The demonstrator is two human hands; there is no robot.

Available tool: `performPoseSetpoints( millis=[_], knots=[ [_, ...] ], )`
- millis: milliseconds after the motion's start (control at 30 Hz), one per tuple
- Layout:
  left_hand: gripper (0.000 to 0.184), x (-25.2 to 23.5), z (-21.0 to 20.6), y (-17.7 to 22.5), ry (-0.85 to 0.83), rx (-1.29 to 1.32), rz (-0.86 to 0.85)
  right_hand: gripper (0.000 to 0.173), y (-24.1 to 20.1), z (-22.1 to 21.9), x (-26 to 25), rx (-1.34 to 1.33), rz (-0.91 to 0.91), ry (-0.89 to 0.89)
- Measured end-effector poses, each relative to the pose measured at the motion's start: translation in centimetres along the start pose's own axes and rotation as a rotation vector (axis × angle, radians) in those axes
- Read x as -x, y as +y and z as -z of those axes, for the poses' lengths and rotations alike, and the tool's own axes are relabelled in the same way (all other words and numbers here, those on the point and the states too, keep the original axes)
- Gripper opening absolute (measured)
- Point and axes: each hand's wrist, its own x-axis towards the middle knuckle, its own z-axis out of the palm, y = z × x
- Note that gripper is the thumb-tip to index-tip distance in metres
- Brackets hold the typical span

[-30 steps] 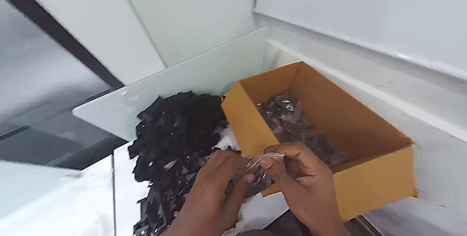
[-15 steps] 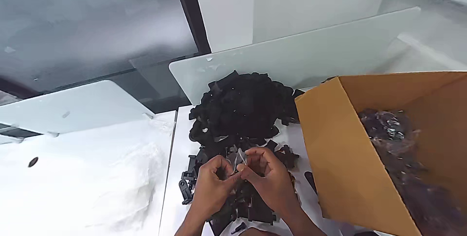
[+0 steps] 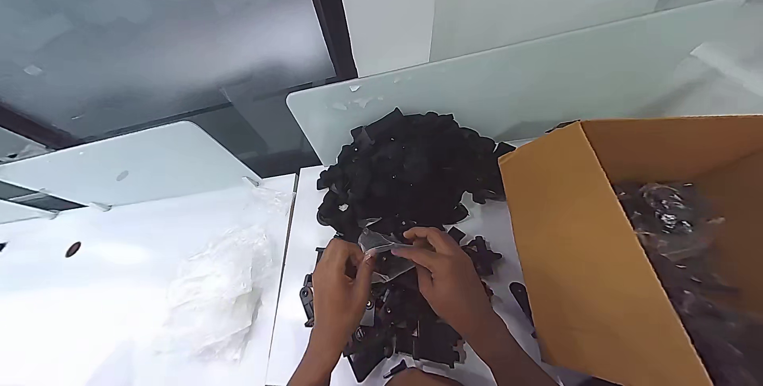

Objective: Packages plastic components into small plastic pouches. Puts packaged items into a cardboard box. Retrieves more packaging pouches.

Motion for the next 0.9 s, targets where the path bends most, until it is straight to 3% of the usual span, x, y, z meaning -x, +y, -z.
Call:
performPoseSetpoints(
  millis=[67, 200, 400, 600, 667, 767, 833, 900],
  knots=[
    [0.016, 0.0, -0.9, 1.0, -0.015, -0.05, -0.068, 0.029, -0.9, -0.1, -0.3, -0.026, -0.136, -0.105],
    [0.021, 0.3, -2.3, 2.2, -0.035, -0.042, -0.125, 0.051, -0.9, -0.4, -1.0, -0.246, -0.376, -0.342],
    [0.022, 0.8, -2.4, 1.7, -0.125, -0.001, -0.181, 0.06, 0.9, -2.4, 0.1, -0.411, -0.328, -0.149],
    [0.029, 1.5, -1.4, 0.2, -0.108, -0.011, -0.166, 0.066, 1.7, -3.6, 0.2, -0.689, -0.513, -0.094],
    [0.048, 1.6, -1.0, -1.1, -0.011, 0.136, -0.004, 0.059, 1.7, -3.7, -0.2, -0.803, -0.6, -0.099],
    [0.083, 1.9, -1.3, -3.1, 0.011, 0.574, 0.473, 0.051, 1.1, -3.5, -0.7, -1.01, -0.688, -0.123],
    [0.089, 2.2, -1.6, -3.7, -0.046, 1.015, 0.719, 0.048, 0.5, -3.2, -1.0, -1.125, -0.68, -0.162],
    [0.093, 2.5, -1.8, -3.3, -0.066, 1.286, 0.88, 0.052, 0.5, -3.0, -1.2, -1.034, -0.577, -0.218]
  ],
)
